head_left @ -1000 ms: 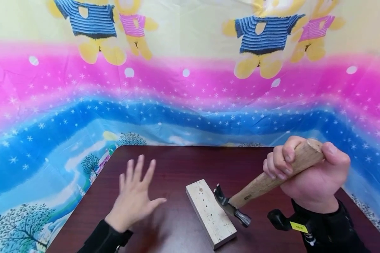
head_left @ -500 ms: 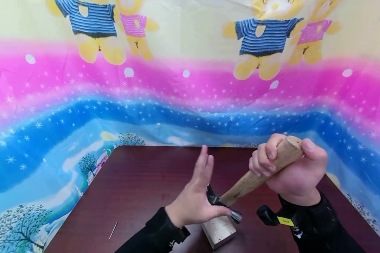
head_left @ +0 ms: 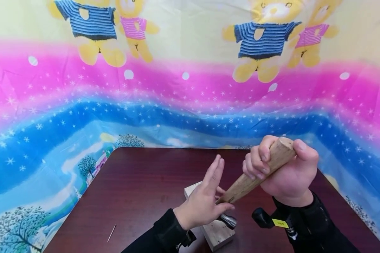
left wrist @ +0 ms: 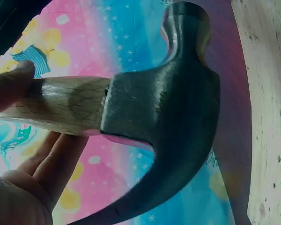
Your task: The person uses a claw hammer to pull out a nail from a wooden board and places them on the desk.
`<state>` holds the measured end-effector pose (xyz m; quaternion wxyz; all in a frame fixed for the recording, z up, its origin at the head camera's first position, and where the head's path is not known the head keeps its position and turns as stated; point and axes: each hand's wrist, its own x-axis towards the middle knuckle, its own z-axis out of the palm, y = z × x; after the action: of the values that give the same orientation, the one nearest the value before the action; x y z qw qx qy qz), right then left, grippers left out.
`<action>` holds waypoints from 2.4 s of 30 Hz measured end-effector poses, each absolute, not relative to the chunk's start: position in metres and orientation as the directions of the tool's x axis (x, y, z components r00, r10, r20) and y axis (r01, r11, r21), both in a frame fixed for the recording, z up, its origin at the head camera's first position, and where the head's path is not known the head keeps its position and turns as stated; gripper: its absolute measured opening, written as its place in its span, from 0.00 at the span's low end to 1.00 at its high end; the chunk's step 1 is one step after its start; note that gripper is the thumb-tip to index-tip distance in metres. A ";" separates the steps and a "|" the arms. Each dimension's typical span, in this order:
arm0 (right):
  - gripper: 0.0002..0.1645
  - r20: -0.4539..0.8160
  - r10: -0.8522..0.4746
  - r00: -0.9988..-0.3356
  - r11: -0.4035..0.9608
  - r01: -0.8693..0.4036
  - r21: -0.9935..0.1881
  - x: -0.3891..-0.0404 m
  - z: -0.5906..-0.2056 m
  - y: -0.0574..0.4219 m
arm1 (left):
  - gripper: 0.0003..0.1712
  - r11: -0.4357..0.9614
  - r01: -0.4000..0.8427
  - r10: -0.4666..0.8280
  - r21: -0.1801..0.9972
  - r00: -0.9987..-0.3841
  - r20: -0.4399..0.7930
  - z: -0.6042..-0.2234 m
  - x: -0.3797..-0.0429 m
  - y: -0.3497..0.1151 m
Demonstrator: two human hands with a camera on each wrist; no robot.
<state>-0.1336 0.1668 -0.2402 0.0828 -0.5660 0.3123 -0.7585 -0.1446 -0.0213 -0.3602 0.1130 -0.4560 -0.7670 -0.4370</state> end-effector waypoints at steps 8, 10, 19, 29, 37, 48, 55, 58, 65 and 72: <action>0.33 0.800 -0.486 -0.352 -0.783 -0.232 -0.577 -0.139 -0.242 0.160 | 0.53 0.322 0.863 0.629 0.390 -0.503 0.593 -0.359 -0.143 -0.027; 0.33 0.797 -0.487 -0.357 -0.780 -0.233 -0.581 -0.140 -0.242 0.159 | 0.50 0.339 0.866 0.627 0.367 -0.499 0.599 -0.358 -0.143 -0.029; 0.41 0.735 -0.518 -0.438 -0.676 -0.316 -0.665 -0.151 -0.234 0.154 | 0.51 0.291 0.844 0.603 0.450 -0.527 0.599 -0.359 -0.140 -0.042; 0.32 0.579 -0.410 -0.705 0.041 -0.648 -0.761 -0.179 -0.243 0.178 | 0.53 0.281 0.645 0.503 0.710 -0.729 0.463 -0.360 -0.129 -0.076; 0.37 0.511 -0.232 -0.827 0.778 -0.473 -0.413 -0.228 -0.261 0.213 | 0.53 0.358 0.360 0.376 0.862 -0.900 0.221 -0.360 -0.128 -0.116; 0.46 0.443 -0.067 -0.894 0.960 -0.179 -0.216 -0.271 -0.313 0.289 | 0.57 0.234 0.051 0.249 0.971 -0.969 -0.009 -0.390 -0.119 -0.156; 0.47 0.405 -0.012 -0.914 0.975 -0.100 -0.196 -0.278 -0.326 0.323 | 0.57 0.161 -0.062 0.276 0.985 -0.955 -0.106 -0.407 -0.114 -0.170; 0.47 0.385 -0.001 -0.923 0.974 -0.088 -0.208 -0.279 -0.324 0.326 | 0.56 0.182 -0.066 0.285 0.981 -0.951 -0.117 -0.413 -0.114 -0.171; 0.48 0.350 0.003 -0.937 0.973 -0.078 -0.218 -0.276 -0.326 0.330 | 0.58 0.242 -0.074 0.298 0.967 -0.943 -0.146 -0.430 -0.109 -0.168; 0.51 0.335 0.004 -0.942 0.973 -0.074 -0.220 -0.279 -0.329 0.334 | 0.58 0.305 -0.085 0.291 0.949 -0.940 -0.178 -0.436 -0.109 -0.169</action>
<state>-0.2793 0.3341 -0.3285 -0.1692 -0.0178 0.9786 -0.1157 -0.1088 -0.1694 -0.4359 -0.1604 -0.0648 -0.7916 -0.5861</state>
